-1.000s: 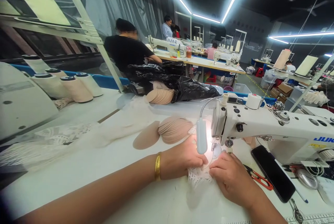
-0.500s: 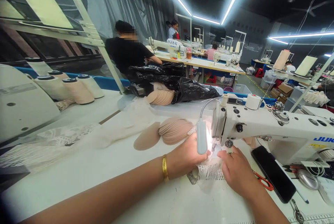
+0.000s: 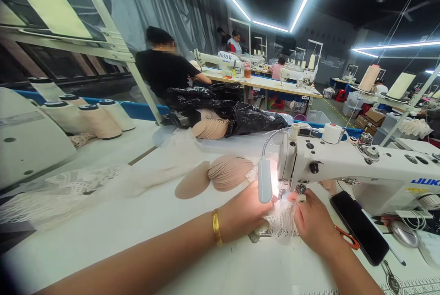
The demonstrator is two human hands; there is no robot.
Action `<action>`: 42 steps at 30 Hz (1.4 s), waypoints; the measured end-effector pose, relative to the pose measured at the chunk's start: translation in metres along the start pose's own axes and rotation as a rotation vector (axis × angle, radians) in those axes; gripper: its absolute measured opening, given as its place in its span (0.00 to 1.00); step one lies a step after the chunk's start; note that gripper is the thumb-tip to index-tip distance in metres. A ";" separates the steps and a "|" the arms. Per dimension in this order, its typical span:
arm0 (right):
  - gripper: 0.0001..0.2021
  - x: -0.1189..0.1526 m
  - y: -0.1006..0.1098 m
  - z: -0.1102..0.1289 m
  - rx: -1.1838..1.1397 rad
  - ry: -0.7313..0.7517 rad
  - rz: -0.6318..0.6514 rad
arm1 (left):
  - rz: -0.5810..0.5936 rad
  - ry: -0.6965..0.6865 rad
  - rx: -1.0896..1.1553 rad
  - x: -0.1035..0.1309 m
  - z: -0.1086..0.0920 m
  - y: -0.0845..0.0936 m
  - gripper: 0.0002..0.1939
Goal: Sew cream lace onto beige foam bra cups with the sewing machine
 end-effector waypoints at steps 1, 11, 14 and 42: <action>0.15 0.001 0.000 0.003 0.007 0.007 0.003 | 0.008 0.008 -0.015 0.003 0.001 0.004 0.07; 0.35 0.010 -0.021 0.039 -0.086 0.148 0.190 | 0.145 -0.005 0.112 0.005 -0.011 0.019 0.13; 0.33 0.006 -0.027 0.040 -0.060 0.164 0.142 | 0.094 0.085 0.222 0.006 -0.003 0.015 0.08; 0.21 0.002 -0.022 0.008 0.105 0.096 0.065 | 0.004 0.005 -0.165 0.009 -0.003 0.004 0.09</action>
Point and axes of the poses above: each hand's wrist, its own x-axis away from the middle knuckle, its own y-axis out of the back of the hand, z = x × y, the point moved 9 cm from there along -x, towards the middle knuckle, and after that the axes turned 14 degrees about -x, right-handed, at the moved point
